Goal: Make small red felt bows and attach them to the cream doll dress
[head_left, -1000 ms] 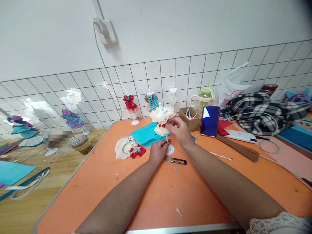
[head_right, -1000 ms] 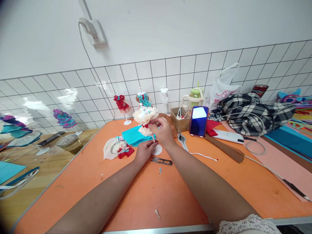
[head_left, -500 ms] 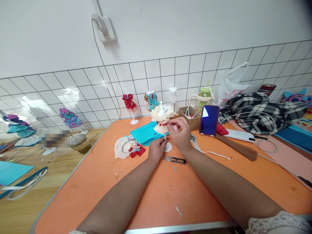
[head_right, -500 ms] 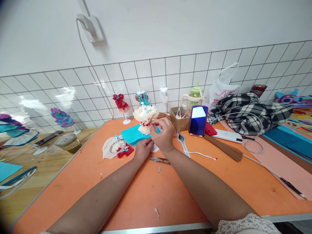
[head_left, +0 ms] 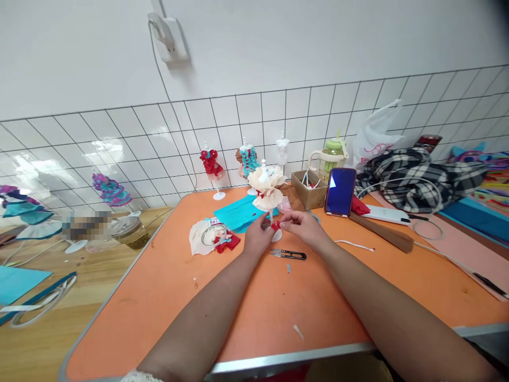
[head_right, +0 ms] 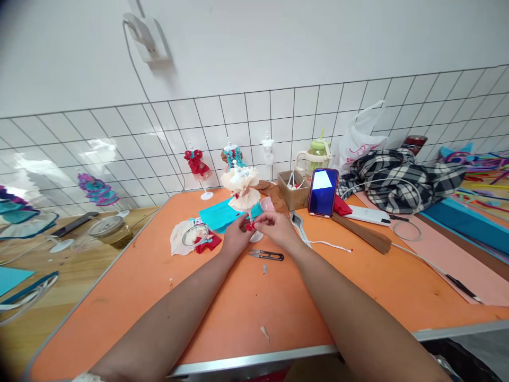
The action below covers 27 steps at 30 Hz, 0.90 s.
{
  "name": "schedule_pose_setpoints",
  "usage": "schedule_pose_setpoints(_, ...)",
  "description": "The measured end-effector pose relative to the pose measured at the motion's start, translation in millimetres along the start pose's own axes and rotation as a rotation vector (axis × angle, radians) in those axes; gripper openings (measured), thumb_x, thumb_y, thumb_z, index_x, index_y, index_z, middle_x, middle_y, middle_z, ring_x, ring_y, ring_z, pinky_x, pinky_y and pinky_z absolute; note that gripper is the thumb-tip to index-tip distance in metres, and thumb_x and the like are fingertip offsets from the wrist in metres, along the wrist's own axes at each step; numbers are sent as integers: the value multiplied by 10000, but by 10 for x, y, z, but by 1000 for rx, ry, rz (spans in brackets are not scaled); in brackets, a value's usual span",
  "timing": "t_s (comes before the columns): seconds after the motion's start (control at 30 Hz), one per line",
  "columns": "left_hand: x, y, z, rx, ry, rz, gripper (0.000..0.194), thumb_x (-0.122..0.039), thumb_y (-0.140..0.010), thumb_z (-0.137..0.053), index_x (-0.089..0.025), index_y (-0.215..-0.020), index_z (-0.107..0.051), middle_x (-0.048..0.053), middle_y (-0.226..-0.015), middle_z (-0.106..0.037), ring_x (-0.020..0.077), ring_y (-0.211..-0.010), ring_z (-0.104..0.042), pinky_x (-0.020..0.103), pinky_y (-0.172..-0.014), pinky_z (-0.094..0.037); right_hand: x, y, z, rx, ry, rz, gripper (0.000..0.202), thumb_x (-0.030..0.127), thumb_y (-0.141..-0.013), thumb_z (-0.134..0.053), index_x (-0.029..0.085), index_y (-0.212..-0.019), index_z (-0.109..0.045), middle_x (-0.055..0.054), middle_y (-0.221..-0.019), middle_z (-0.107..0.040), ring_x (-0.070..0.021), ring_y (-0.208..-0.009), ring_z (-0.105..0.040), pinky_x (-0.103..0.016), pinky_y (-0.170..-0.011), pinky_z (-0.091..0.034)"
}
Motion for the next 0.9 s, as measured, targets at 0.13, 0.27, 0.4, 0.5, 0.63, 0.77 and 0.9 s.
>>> schedule_pose_setpoints(0.13, 14, 134, 474, -234, -248, 130, 386, -336, -619, -723, -164, -913, -542, 86, -952, -585, 253, -931, -532, 376, -811, -410, -143, 67, 28, 60, 3, -84, 201, 337, -680, -668, 157, -769, -663, -17, -743, -661, -140, -688, -573, -268, -651, -422)
schedule_pose_setpoints(0.27, -23, 357, 714, -24, -49, 70, 217, -386, -762, -593, -196, -854, -542, 28, -848, -578, 188, -823, -531, 315, -754, -426, -151, 124, -110, 77, -36, -129, 216, 342, -660, -689, 160, -774, -667, -35, -776, -683, -150, -707, -598, -271, -652, -436)
schedule_pose_setpoints(0.4, 19, 646, 630, 340, 331, 143, 402, -465, -885, -379, -174, -896, -656, 64, -880, -666, 181, -825, -590, 297, -749, -455, -185, 194, -385, 154, -81, -184, 199, 343, -653, -689, 169, -743, -656, -8, -667, -646, -129, -595, -565, -241, -548, -406)
schedule_pose_setpoints(0.5, -40, 677, 648, 369, 344, 119, 435, -496, -867, -413, -179, -868, -711, 78, -937, -697, 206, -896, -607, 309, -800, -459, -190, 220, -492, 159, -33, -163, 201, 342, -664, -672, 162, -754, -663, 7, -617, -605, -108, -537, -508, -216, -488, -349)
schedule_pose_setpoints(0.63, -150, 641, 680, 354, 228, 50, 346, -482, -795, -556, -189, -839, -735, 70, -917, -703, 210, -884, -614, 295, -802, -460, -200, 232, -560, 138, 41, -140, 191, 327, -681, -642, 152, -755, -665, 15, -609, -566, -99, -542, -470, -206, -486, -317)
schedule_pose_setpoints(0.77, -166, 659, 726, 317, 198, 44, 259, -414, -775, -604, -191, -767, -736, 64, -862, -701, 196, -820, -619, 274, -745, -468, -194, 240, -613, 113, 88, -135, 171, 312, -684, -631, 150, -727, -668, 26, -588, -515, -96, -547, -436, -207, -496, -308)
schedule_pose_setpoints(0.9, -155, 671, 753, 302, 237, 59, 258, -418, -769, -603, -200, -760, -741, 58, -854, -715, 208, -836, -624, 287, -766, -476, -165, 239, -616, 89, 107, -109, 179, 317, -689, -628, 149, -734, -670, 33, -589, -493, -94, -548, -428, -206, -501, -312)
Point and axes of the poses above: each hand's wrist, its own y-axis away from the middle knuckle, its own z-axis out of the back of the hand, x = y × z, the point moved 9 cm from there along -y, towards the middle knuckle
